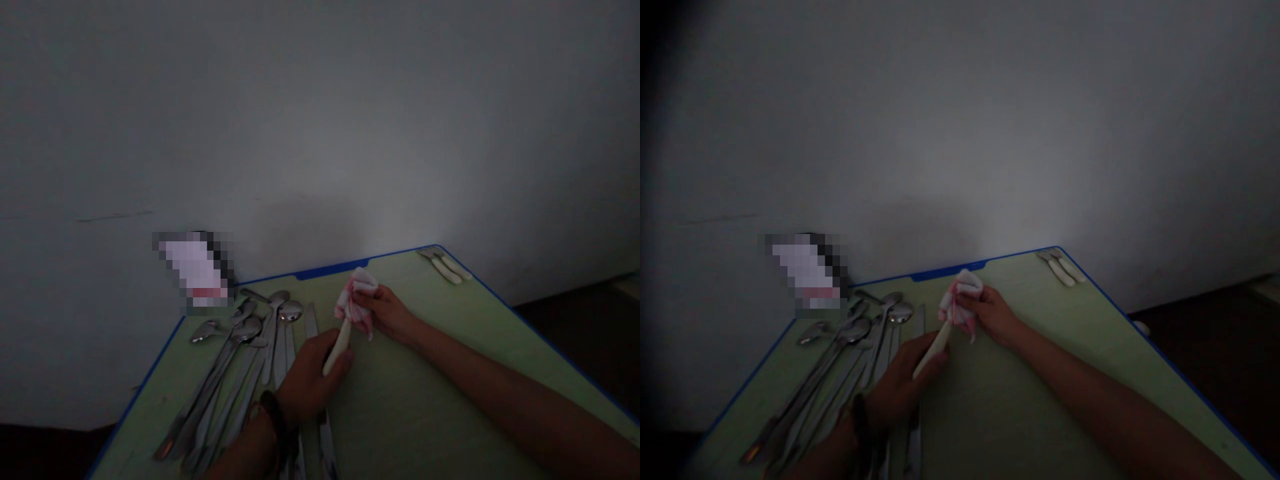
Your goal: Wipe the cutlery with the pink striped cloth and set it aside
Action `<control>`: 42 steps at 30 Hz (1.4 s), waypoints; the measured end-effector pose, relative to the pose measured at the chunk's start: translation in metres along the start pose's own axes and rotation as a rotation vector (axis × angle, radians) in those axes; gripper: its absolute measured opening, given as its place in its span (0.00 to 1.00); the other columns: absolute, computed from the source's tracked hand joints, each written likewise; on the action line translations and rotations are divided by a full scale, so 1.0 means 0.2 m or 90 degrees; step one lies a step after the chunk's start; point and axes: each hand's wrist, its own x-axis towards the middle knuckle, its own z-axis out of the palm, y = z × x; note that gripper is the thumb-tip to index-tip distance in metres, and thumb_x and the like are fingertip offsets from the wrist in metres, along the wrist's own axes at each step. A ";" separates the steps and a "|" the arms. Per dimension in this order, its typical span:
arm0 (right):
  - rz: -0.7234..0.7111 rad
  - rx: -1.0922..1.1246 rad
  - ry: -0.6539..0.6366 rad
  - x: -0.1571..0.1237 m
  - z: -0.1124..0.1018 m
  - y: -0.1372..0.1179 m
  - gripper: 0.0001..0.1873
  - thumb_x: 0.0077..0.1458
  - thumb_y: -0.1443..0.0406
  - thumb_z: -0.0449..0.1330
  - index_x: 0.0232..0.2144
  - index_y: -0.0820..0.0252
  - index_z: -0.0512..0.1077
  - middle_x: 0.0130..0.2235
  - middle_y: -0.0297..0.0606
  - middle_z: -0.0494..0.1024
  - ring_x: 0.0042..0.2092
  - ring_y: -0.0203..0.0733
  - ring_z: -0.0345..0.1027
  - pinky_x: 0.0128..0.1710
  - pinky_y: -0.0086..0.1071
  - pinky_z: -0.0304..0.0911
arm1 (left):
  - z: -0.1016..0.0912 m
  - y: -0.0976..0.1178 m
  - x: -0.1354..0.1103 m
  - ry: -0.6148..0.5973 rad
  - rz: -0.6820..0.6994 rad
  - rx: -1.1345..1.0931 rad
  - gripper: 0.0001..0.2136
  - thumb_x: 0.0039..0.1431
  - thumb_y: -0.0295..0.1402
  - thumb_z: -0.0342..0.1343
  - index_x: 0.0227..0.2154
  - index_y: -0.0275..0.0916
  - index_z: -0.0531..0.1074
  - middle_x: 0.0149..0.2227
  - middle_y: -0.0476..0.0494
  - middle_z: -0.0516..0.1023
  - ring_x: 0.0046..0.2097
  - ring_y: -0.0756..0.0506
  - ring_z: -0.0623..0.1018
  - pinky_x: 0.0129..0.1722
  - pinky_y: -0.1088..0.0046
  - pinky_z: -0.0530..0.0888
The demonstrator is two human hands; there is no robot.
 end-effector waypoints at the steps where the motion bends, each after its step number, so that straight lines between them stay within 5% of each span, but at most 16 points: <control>1: 0.000 0.000 0.010 0.00 0.00 0.00 0.13 0.44 0.64 0.66 0.33 0.63 0.71 0.29 0.36 0.77 0.29 0.36 0.70 0.31 0.29 0.65 | 0.00 0.00 0.00 -0.002 -0.001 -0.006 0.14 0.58 0.41 0.45 0.31 0.36 0.70 0.29 0.46 0.73 0.31 0.46 0.71 0.34 0.72 0.68; 28: 0.008 0.044 0.044 0.01 0.01 0.00 0.14 0.44 0.62 0.66 0.34 0.62 0.71 0.32 0.36 0.76 0.32 0.36 0.70 0.36 0.32 0.67 | -0.01 0.00 0.03 -0.056 -0.050 -0.079 0.15 0.60 0.41 0.44 0.34 0.35 0.70 0.31 0.45 0.74 0.33 0.46 0.72 0.32 0.74 0.67; 42: 0.096 0.236 0.040 0.03 0.01 -0.04 0.20 0.57 0.51 0.48 0.37 0.60 0.69 0.32 0.39 0.78 0.35 0.41 0.72 0.38 0.38 0.67 | 0.00 -0.01 0.04 -0.021 -0.096 -0.113 0.17 0.62 0.43 0.41 0.22 0.38 0.63 0.22 0.51 0.65 0.26 0.50 0.67 0.26 0.76 0.62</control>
